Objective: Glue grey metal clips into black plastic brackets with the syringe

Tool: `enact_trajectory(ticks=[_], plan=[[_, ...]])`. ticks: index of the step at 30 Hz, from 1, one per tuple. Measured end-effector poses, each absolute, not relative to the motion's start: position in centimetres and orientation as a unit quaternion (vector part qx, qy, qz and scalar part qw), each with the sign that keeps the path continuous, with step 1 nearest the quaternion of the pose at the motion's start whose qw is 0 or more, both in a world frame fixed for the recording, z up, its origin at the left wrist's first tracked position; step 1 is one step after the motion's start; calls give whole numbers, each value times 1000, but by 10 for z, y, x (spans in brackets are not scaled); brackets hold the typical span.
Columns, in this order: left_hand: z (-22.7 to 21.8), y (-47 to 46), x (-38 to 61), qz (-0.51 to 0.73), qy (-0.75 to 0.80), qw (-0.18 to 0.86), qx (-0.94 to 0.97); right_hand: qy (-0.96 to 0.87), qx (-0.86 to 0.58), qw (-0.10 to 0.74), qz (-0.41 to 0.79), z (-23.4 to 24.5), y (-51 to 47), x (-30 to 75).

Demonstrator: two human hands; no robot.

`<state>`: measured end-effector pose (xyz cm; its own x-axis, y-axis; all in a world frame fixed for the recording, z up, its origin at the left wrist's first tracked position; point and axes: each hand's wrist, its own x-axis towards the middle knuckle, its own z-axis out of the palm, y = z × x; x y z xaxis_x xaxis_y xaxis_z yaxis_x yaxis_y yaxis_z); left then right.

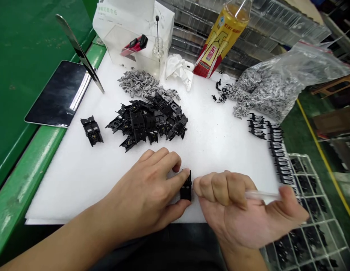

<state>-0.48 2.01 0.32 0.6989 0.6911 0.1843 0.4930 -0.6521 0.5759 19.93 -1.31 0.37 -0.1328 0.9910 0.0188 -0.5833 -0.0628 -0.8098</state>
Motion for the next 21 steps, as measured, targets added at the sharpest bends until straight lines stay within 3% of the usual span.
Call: enact_trajectory(ticks=[21], plan=[[2,20,-5,195,335,235,891,-352,-291,605,652,4,-17,198]])
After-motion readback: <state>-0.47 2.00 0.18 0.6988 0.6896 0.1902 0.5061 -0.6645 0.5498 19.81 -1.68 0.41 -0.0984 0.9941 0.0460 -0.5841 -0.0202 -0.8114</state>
